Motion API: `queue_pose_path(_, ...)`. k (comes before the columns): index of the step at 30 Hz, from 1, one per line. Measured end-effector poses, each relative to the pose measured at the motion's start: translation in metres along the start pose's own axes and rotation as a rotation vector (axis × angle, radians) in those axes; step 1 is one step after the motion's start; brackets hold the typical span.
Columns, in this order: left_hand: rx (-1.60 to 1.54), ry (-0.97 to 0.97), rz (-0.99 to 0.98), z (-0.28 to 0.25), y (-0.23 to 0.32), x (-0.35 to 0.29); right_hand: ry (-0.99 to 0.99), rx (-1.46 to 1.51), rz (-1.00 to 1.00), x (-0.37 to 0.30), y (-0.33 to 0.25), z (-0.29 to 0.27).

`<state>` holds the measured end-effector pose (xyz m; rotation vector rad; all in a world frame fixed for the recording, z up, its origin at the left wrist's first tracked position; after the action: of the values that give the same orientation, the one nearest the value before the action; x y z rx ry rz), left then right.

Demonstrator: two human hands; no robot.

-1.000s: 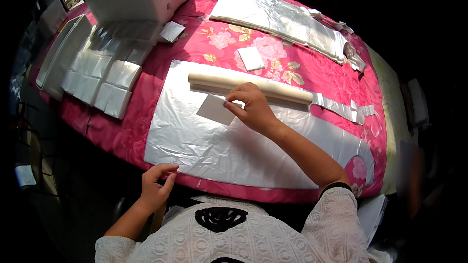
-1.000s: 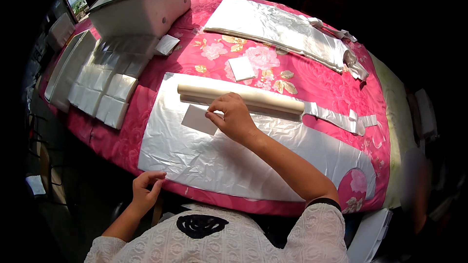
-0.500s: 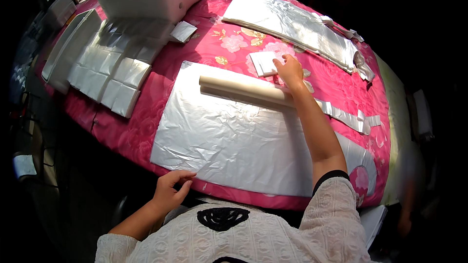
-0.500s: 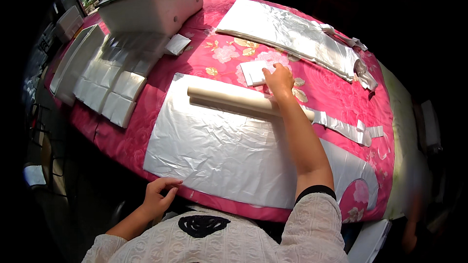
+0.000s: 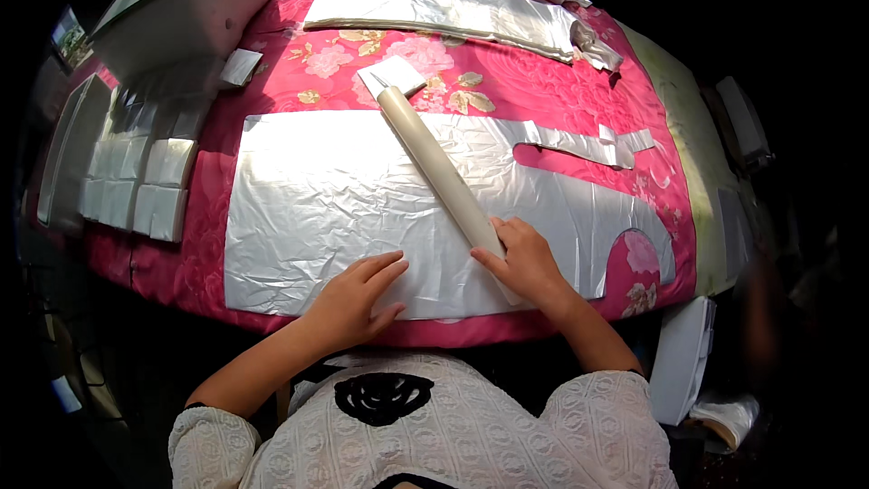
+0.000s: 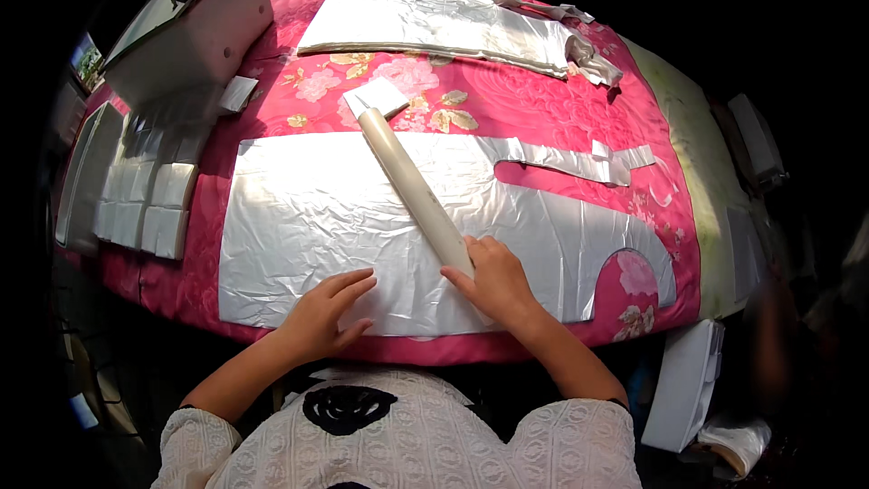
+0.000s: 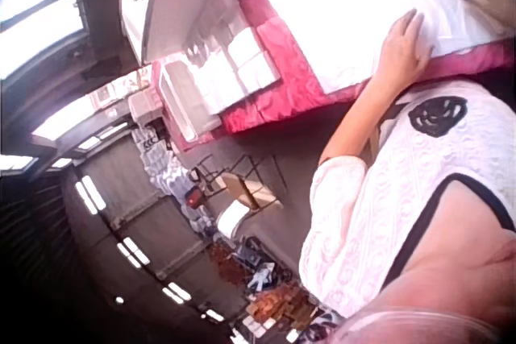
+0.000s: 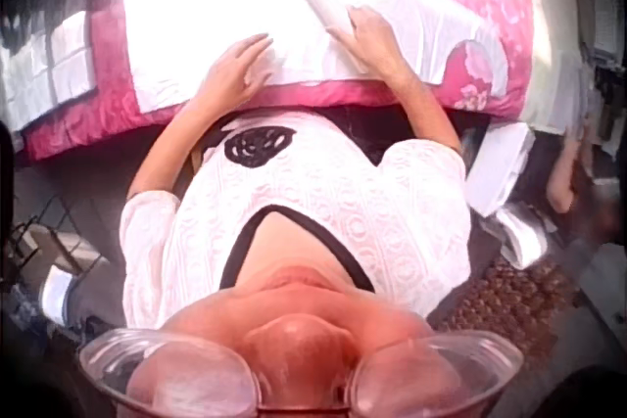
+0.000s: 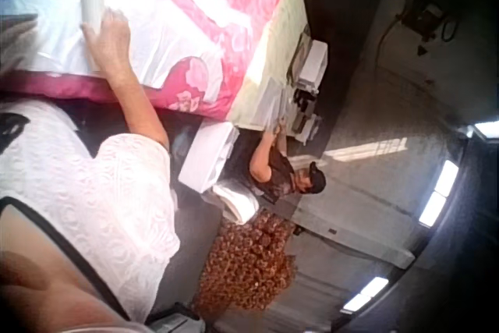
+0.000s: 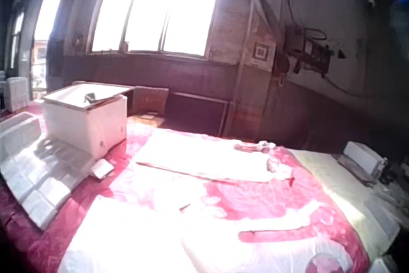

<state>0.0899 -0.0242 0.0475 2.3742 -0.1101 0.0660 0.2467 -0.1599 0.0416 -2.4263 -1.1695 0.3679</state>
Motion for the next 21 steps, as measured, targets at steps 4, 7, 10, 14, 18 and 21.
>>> queue_pose_path(4, 0.085, -0.027, -0.023, 0.039, 0.006, 0.039, 0.107, 0.187, -0.228, -0.039, -0.02, 0.028)
queue_pose_path(7, 0.155, 0.037, 0.078, 0.054, 0.017, 0.056, 0.117, 0.041, -0.245, -0.043, 0.01, 0.025)
queue_pose_path(10, 0.179, -0.015, 0.141, 0.067, 0.036, 0.069, 0.113, -0.053, -0.158, -0.048, 0.07, -0.002)
queue_pose_path(14, 0.09, -0.082, 0.298, 0.082, 0.051, 0.077, 0.288, -0.209, 0.051, -0.067, 0.192, -0.063)
queue_pose_path(18, 0.133, -0.139, 0.348, 0.095, 0.07, 0.083, 0.499, -0.388, 0.415, -0.134, 0.32, -0.12)
queue_pose_path(21, 0.153, -0.159, 0.34, 0.101, 0.075, 0.084, 0.629, -0.409, 0.447, -0.157, 0.342, -0.128)
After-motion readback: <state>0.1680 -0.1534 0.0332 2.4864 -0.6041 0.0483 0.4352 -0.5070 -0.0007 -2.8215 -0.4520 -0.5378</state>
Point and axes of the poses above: each hand's wrist, its own x-axis towards the middle knuckle, its own z-axis out of the palm, y = z × x, the point moved 8 cm from there along x, towards the middle knuckle, and after that the axes turned 1 degree about -y, right-handed, at the moved point
